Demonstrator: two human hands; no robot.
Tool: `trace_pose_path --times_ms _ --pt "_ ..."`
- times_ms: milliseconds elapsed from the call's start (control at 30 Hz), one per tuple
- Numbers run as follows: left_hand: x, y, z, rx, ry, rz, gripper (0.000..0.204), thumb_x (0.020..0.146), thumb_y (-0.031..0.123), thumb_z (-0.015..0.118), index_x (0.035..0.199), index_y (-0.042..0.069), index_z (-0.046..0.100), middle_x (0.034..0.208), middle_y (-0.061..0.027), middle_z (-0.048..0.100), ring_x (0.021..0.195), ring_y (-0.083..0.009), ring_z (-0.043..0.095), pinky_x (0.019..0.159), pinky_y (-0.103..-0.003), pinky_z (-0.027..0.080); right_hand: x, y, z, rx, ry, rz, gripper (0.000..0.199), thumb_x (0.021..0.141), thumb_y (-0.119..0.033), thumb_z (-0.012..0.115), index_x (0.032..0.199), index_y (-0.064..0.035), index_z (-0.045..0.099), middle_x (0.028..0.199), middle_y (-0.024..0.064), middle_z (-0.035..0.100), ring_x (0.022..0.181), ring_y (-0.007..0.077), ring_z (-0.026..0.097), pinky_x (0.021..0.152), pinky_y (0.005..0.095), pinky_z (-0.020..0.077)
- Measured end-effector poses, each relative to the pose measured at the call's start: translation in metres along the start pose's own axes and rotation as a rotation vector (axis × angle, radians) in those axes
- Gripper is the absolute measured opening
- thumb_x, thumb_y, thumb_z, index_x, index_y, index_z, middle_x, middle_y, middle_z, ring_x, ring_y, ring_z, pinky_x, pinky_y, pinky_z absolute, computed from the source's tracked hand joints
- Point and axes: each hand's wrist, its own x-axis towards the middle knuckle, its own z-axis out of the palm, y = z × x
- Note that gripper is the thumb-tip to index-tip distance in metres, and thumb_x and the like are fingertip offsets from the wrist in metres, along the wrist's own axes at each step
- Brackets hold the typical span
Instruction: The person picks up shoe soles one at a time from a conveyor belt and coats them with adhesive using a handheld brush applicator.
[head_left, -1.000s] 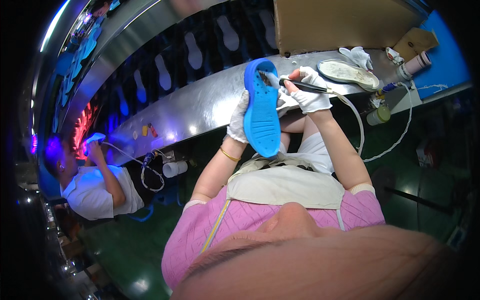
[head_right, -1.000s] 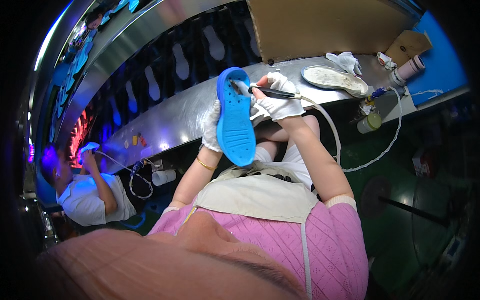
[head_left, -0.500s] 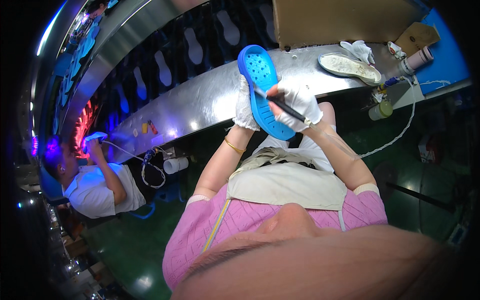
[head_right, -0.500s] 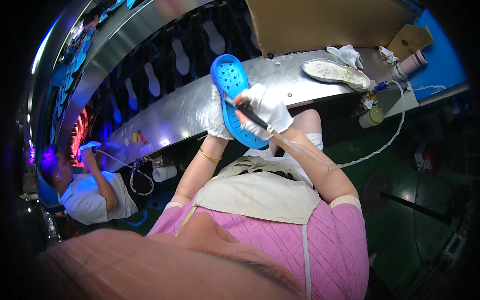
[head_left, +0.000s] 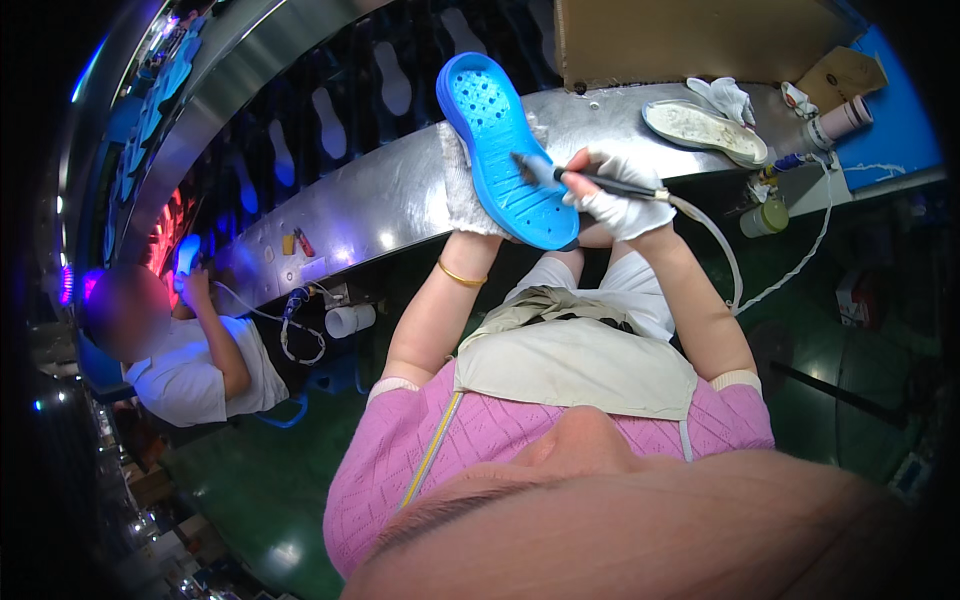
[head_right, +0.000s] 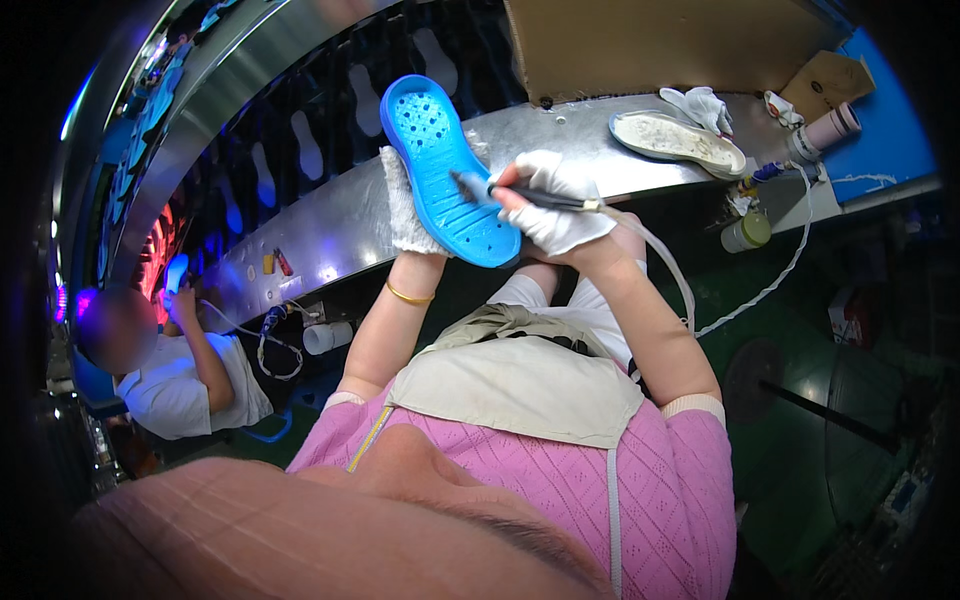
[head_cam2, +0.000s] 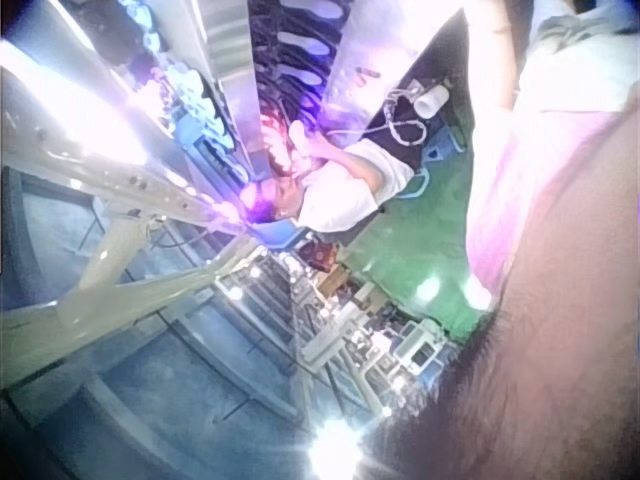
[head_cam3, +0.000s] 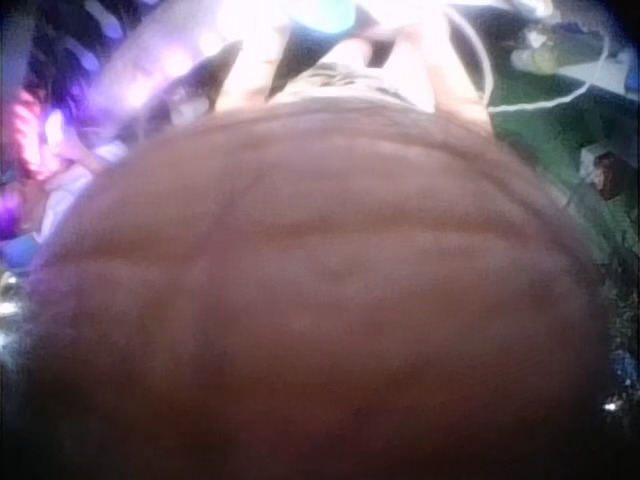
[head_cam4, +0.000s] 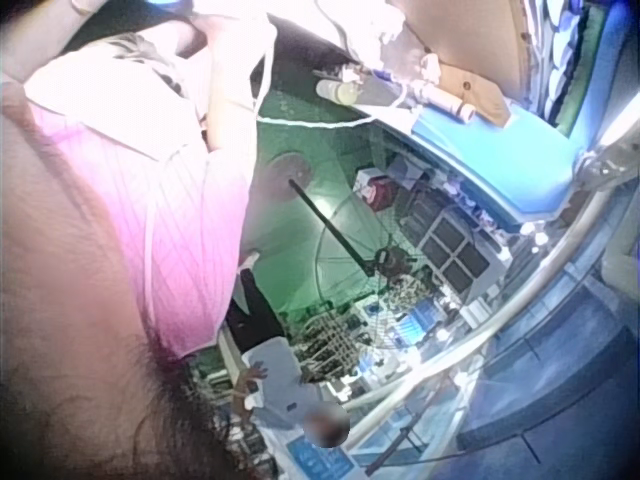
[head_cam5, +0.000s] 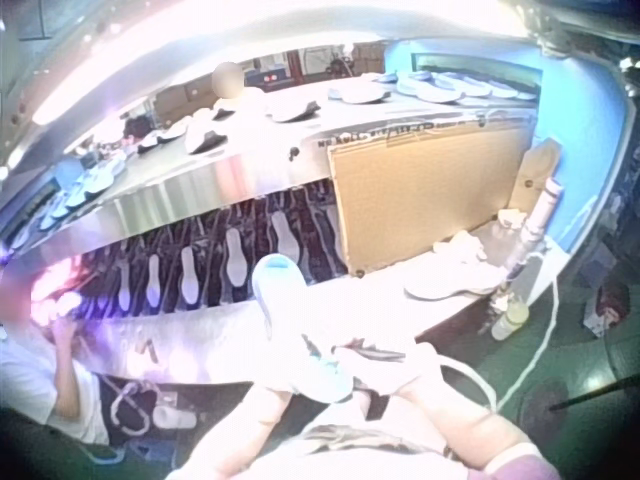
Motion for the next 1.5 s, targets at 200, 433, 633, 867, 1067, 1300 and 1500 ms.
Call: trace_pose_path --times_ms 200,433,633,867,1067,1300,1500 --pt "-0.015 -0.025 0.010 0.188 0.052 0.111 0.093 0.084 0.078 0.037 0.145 0.008 0.034 0.140 -0.0167 0.046 0.123 -0.0333 0.050 0.106 -0.049 0.039 -0.003 0.005 0.016 0.028 0.074 -0.240 0.019 0.083 0.005 0.067 0.097 -0.0019 0.056 0.088 0.0065 0.062 0.072 0.0109 0.062 0.066 0.0226 0.0509" --pt "-0.005 -0.010 -0.006 -0.249 -0.285 -0.005 0.092 0.085 0.075 0.040 0.146 0.007 0.033 0.142 -0.0159 0.045 0.124 -0.0332 0.049 0.106 -0.048 0.040 -0.015 -0.001 0.029 0.446 0.134 0.310 0.012 0.086 0.001 0.065 0.097 0.0009 0.061 0.081 0.0060 0.062 0.068 0.0119 0.062 0.062 0.0239 0.0524" --pt "-0.004 -0.011 0.010 0.199 -0.051 0.178 0.091 0.084 0.074 0.044 0.147 0.008 0.032 0.144 -0.0171 0.042 0.127 -0.0345 0.047 0.109 -0.050 0.036 -0.012 0.006 0.040 0.069 -0.067 -0.159 0.010 0.088 -0.004 0.066 0.097 -0.0008 0.062 0.083 0.0058 0.064 0.072 0.0104 0.062 0.063 0.0262 0.0528" --pt "0.001 0.003 0.025 0.190 -0.067 0.176 0.093 0.084 0.073 0.046 0.149 0.008 0.029 0.145 -0.0212 0.040 0.127 -0.0374 0.047 0.109 -0.049 0.037 -0.009 0.015 0.028 0.110 0.057 0.053 0.009 0.088 -0.003 0.066 0.096 -0.0016 0.063 0.084 0.0070 0.065 0.072 0.0111 0.063 0.066 0.0264 0.0544" --pt "0.003 0.015 0.025 0.259 -0.085 0.106 0.092 0.085 0.072 0.045 0.148 0.007 0.030 0.145 -0.0237 0.039 0.127 -0.0373 0.047 0.107 -0.049 0.039 -0.005 0.007 0.025 0.437 -0.028 0.381 0.011 0.088 -0.007 0.066 0.098 -0.0048 0.061 0.083 0.0040 0.062 0.074 0.0113 0.063 0.067 0.0329 0.0603" --pt "0.011 0.032 0.027 0.027 -0.221 -0.036 0.087 0.087 0.066 0.047 0.146 0.005 0.033 0.144 -0.0236 0.040 0.128 -0.0399 0.046 0.109 -0.053 0.036 -0.018 0.015 0.026 0.397 -0.108 0.390 0.011 0.086 -0.009 0.068 0.091 -0.0029 0.060 0.083 0.0059 0.064 0.069 0.0129 0.063 0.061 0.0231 0.0507" --pt "0.007 0.040 0.030 -0.007 -0.147 -0.171 0.076 0.089 0.061 0.049 0.136 0.001 0.046 0.128 -0.0225 0.056 0.112 -0.0366 0.059 0.098 -0.049 0.048 -0.011 0.002 0.020 0.387 -0.006 0.084 0.013 0.086 -0.002 0.066 0.096 -0.0049 0.059 0.086 0.0064 0.064 0.077 0.0140 0.065 0.068 0.0358 0.0616"
